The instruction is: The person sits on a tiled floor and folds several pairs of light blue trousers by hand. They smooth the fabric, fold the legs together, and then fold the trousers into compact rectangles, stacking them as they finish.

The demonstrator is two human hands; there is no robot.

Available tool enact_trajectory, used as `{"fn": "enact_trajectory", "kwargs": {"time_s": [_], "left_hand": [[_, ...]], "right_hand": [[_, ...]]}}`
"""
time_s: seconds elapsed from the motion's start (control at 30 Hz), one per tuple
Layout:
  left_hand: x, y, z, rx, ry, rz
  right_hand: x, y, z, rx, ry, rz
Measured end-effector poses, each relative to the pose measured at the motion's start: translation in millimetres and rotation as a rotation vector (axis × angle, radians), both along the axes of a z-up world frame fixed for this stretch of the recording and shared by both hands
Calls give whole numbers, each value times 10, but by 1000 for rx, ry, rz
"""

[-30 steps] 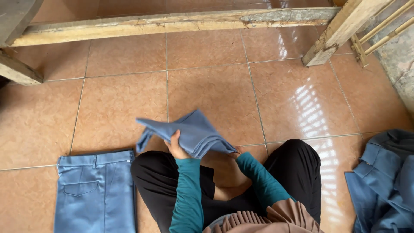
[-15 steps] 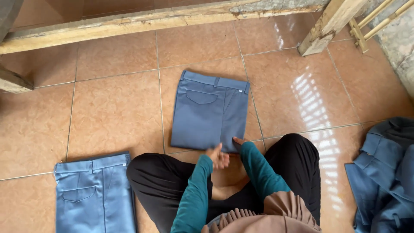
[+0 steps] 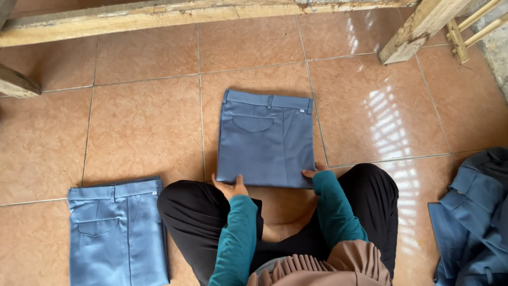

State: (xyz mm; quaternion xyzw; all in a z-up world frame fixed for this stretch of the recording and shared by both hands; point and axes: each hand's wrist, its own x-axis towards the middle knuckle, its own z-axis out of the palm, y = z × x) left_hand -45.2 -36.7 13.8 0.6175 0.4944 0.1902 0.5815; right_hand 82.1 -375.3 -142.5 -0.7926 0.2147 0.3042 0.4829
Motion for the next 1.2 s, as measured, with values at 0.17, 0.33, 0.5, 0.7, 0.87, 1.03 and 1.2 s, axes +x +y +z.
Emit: {"fn": "enact_trajectory", "kwargs": {"time_s": [0.17, 0.33, 0.5, 0.7, 0.87, 1.03, 1.2], "left_hand": [[-6, -165, 672, 535, 100, -242], [421, -790, 75, 984, -13, -759], [513, -691, 155, 955, 288, -1414], [739, 217, -281, 1380, 476, -611], [957, 202, -205, 1366, 516, -332], [822, -669, 1, 1444, -3, -783], [935, -526, -134, 1070, 241, -1317]], "right_hand": [[-92, 368, 742, -482, -337, 154], [-263, 1161, 1092, -680, -633, 305], [-370, 1325, 1217, -751, -565, 547], [-352, 1379, 1361, -733, -461, 545], [-340, 1390, 1331, -750, -453, 528], [-376, 1427, 1261, -775, -546, 470], [-359, 1410, 1291, -796, -580, 480]]}}
